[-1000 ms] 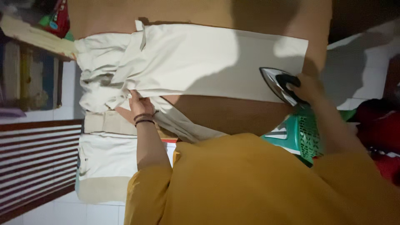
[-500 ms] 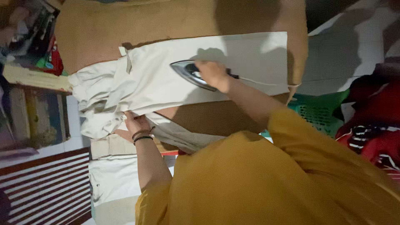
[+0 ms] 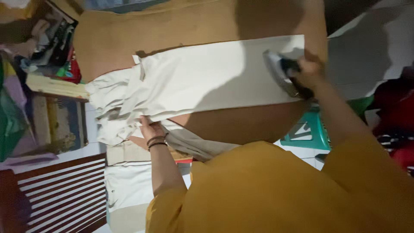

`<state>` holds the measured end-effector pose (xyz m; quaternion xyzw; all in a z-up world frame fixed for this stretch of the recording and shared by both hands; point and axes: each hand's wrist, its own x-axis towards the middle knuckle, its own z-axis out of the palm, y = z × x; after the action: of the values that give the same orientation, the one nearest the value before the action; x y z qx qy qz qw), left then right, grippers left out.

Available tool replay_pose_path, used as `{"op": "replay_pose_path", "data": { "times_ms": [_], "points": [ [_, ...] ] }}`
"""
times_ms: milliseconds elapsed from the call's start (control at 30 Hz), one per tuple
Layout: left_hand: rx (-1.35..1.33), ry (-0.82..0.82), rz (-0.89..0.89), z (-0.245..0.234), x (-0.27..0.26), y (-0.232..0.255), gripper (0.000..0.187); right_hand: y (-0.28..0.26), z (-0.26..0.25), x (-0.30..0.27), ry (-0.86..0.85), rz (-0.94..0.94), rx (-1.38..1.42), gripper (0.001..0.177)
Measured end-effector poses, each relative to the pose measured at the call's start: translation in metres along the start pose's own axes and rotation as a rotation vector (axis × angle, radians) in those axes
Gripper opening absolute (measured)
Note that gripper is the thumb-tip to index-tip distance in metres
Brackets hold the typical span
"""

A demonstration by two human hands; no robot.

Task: The person irons a white garment on a makeshift ironing board. They repeatedly smooth the fabric with one hand while moving the iron with the other, repositioning the garment several times to cover different areas.

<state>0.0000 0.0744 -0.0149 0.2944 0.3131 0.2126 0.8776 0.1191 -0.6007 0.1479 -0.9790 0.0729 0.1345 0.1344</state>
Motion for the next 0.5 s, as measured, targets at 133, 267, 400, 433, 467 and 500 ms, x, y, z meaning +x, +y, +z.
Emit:
{"op": "replay_pose_path", "data": {
  "times_ms": [133,267,400,433,467,500],
  "points": [
    [-0.022,-0.059,0.039,-0.009,0.002,-0.003,0.038,-0.153,0.029,-0.014,-0.296,-0.378,-0.352,0.037],
    [-0.036,-0.032,-0.016,-0.012,0.002,-0.004,0.038,-0.273,0.047,0.003,-0.309,-0.614,-0.398,0.047],
    [-0.031,-0.074,-0.039,0.004,-0.012,0.009,0.043,-0.343,0.051,0.053,-0.045,-0.56,-0.251,0.045],
    [0.202,-0.04,-0.193,0.013,-0.018,0.021,0.043,-0.356,0.055,0.066,-0.015,-0.629,-0.286,0.046],
    [0.434,-0.01,-0.352,0.023,-0.025,0.04,0.045,-0.365,0.058,0.075,0.019,-0.693,-0.322,0.047],
    [0.666,0.019,-0.512,0.034,-0.031,0.06,0.047,-0.37,0.061,0.079,-0.081,-0.751,-0.349,0.048]
  ]
}}
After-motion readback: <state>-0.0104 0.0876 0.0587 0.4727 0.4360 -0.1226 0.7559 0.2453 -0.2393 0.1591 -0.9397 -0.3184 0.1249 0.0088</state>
